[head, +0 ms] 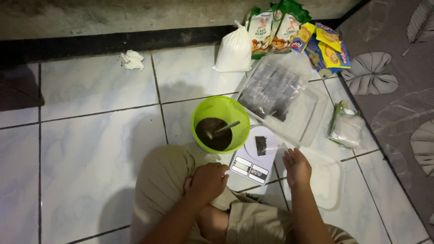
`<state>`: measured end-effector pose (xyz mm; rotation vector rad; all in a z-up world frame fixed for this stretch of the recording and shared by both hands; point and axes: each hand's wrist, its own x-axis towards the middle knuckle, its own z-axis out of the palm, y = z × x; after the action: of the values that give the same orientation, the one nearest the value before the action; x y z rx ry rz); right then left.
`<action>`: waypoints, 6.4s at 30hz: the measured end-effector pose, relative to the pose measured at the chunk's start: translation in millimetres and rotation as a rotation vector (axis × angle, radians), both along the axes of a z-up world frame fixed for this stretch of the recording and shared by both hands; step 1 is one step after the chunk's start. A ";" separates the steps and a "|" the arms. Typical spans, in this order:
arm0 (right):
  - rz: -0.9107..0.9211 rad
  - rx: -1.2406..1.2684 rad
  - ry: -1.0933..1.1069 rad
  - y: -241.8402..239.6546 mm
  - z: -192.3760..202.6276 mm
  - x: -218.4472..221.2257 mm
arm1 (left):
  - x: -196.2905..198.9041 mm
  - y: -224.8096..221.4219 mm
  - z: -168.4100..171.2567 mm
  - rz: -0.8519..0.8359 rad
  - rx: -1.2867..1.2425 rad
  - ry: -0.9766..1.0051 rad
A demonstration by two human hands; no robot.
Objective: The person sits on a tiled floor and uses a digital scale to weigh dark powder from small plastic packets, transferring the material into a green bowl using a spoon.
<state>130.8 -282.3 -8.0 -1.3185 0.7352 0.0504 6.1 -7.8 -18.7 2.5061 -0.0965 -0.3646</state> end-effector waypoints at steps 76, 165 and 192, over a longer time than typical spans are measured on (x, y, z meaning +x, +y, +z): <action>0.289 -0.471 0.093 -0.5 -42.6 -10.9 | -2.9 7.7 11.9 -0.047 -0.025 -0.045; 1.570 -1.393 -0.428 212.9 91.6 64.0 | 33.4 78.6 41.3 1.477 -1.884 -0.051; 1.847 -1.724 -0.198 231.1 42.2 68.5 | 47.4 93.7 -25.9 1.360 -2.019 0.020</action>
<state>199.3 -51.2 34.2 -3.1102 -1.2492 0.8850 53.5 85.9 -44.7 0.2311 0.7787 0.2681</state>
